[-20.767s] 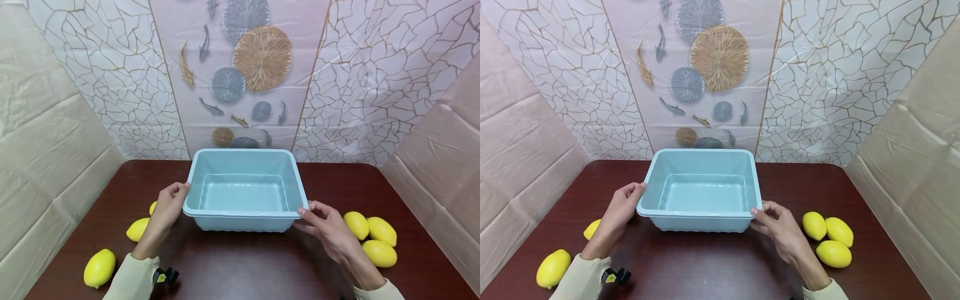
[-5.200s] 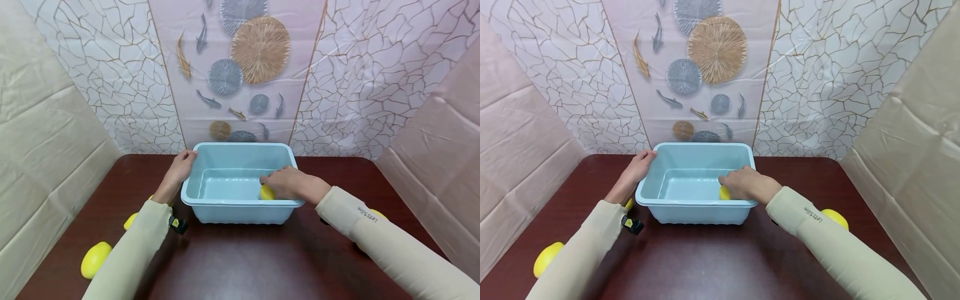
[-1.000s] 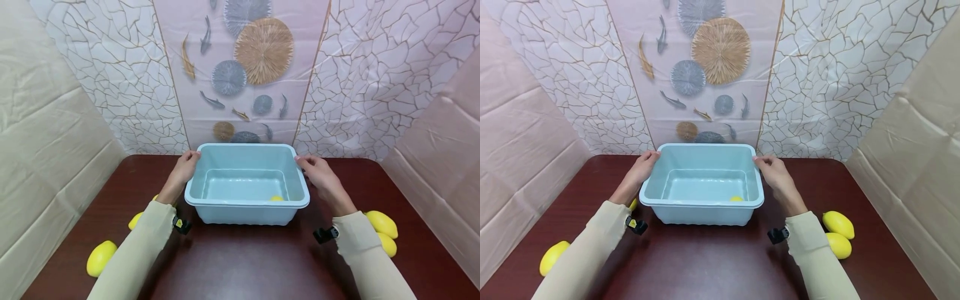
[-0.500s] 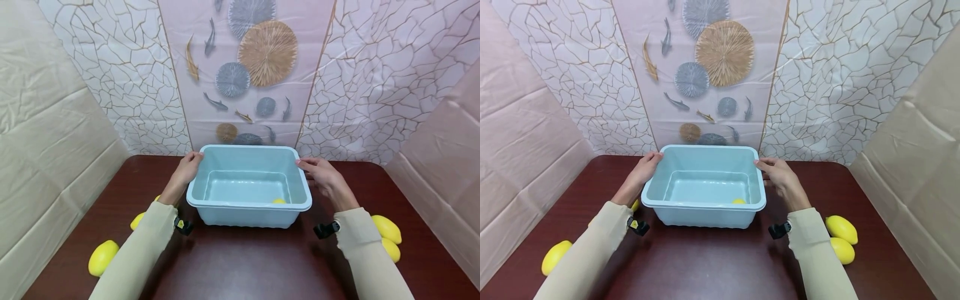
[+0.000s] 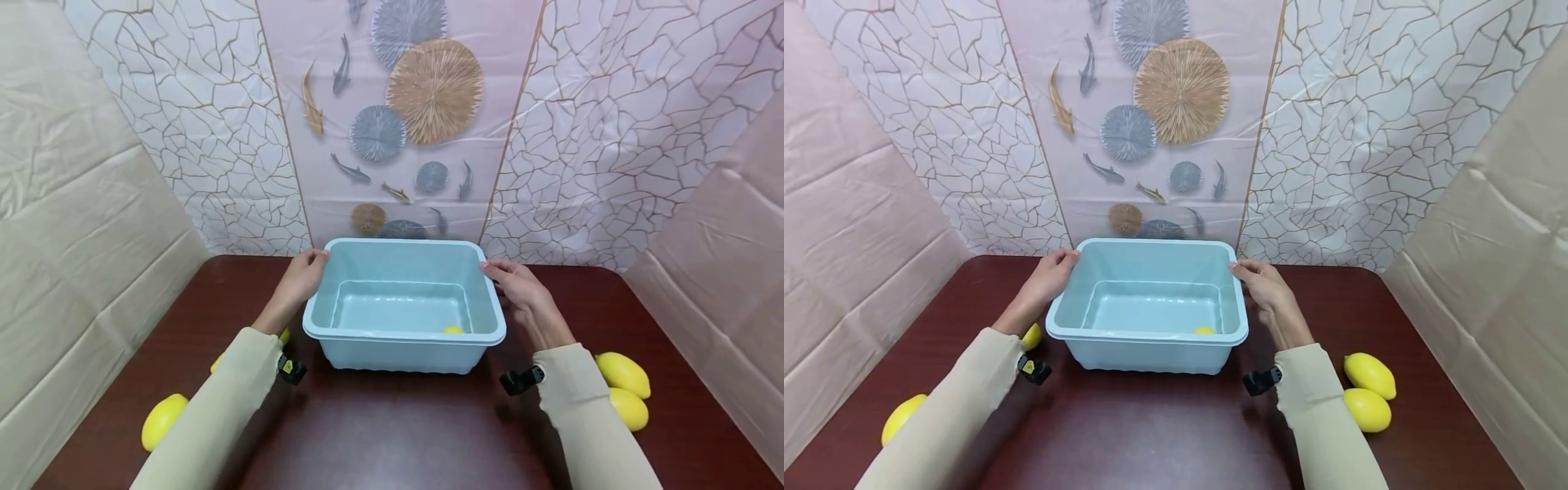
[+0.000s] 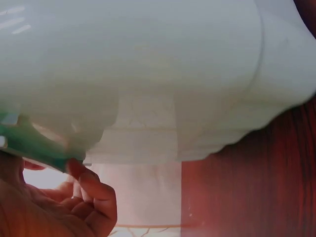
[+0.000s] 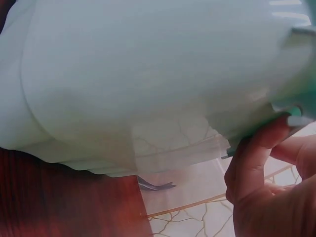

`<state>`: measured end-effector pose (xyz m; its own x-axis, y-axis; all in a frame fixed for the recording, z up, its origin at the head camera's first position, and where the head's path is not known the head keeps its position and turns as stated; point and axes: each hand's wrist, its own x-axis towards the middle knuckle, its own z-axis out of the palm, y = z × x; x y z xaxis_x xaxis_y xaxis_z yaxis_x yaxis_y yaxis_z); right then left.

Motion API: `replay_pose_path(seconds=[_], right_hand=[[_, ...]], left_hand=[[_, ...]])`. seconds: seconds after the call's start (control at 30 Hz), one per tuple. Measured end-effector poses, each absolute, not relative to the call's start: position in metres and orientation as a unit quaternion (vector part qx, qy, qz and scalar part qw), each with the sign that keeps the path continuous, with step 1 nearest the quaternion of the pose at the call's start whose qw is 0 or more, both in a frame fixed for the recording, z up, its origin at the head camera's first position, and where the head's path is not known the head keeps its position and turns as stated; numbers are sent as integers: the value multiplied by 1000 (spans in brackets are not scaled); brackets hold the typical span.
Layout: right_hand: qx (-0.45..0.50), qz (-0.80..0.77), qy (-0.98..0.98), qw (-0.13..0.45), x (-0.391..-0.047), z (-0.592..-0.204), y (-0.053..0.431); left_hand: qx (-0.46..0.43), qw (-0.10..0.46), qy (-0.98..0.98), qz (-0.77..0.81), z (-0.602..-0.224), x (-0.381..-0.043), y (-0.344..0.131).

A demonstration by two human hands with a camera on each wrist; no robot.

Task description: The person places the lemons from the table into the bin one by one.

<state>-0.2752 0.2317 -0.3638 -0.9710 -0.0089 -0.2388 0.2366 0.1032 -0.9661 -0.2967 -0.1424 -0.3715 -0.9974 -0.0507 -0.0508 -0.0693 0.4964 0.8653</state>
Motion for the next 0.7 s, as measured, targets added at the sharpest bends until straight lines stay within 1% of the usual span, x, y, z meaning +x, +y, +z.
replay_pose_path(seconds=[0.17,0.43,0.7], right_hand=[[79,-697,705,105,-276,-366,235],[84,-691,712,92,-274,-373,232],[86,-709,693,99,-273,-377,233]], left_hand=[[5,3,882,472,-369,-292,-151],[86,15,916,392,-356,-279,-173],[129,17,941,313,-341,-261,-191]])
